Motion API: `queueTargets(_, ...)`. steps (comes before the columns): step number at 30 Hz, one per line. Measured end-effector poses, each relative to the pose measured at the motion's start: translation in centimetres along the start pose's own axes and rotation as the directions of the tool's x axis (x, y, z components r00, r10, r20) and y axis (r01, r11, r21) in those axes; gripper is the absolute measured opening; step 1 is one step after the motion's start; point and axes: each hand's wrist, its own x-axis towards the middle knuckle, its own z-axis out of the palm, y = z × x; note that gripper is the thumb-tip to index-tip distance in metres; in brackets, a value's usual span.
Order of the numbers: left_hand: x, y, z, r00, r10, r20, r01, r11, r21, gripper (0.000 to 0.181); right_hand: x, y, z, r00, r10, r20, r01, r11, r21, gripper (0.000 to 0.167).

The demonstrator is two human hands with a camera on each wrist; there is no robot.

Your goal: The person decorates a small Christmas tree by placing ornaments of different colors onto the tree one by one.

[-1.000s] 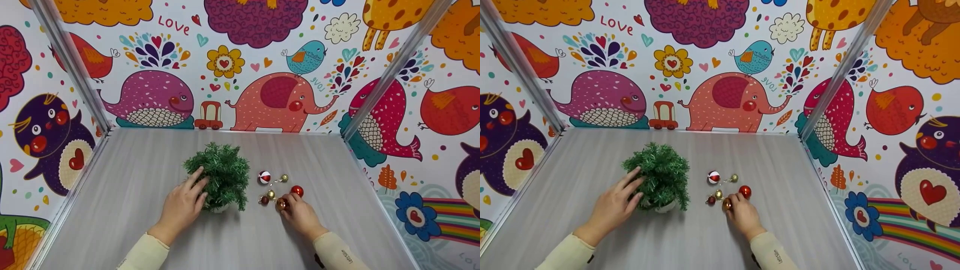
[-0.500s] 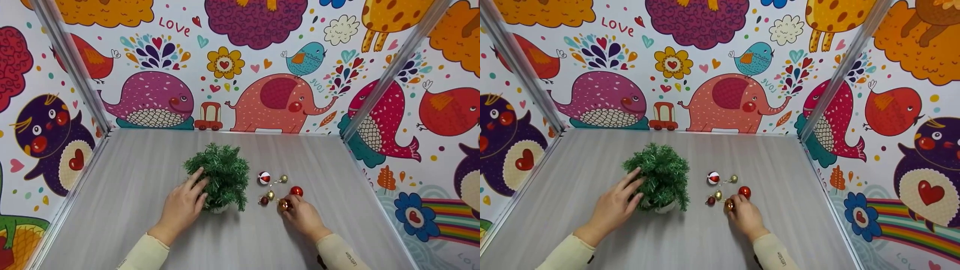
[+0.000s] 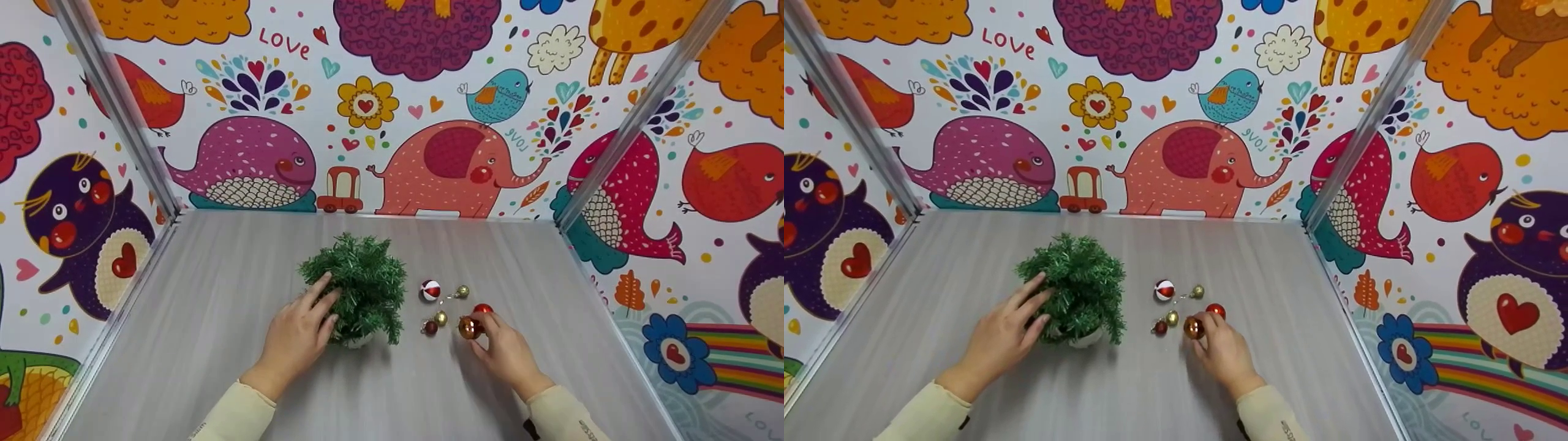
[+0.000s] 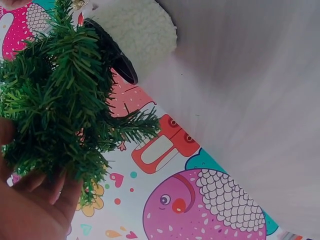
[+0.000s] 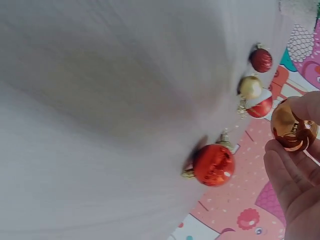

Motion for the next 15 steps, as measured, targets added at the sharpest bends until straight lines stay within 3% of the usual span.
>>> queueTargets(7,0.0,0.0,0.0,1.000,-0.003,0.006,0.003,1.000,-0.002,0.039,0.6,-1.2,-0.9,0.996,-0.090,-0.028,0.091,0.996,0.011,0.054)
queueTargets(15,0.3,0.0,0.0,1.000,0.004,-0.015,-0.004,1.000,-0.003,0.039,1.5,-3.4,-1.9,0.989,-0.147,0.005,0.146,0.989,0.018,0.053)
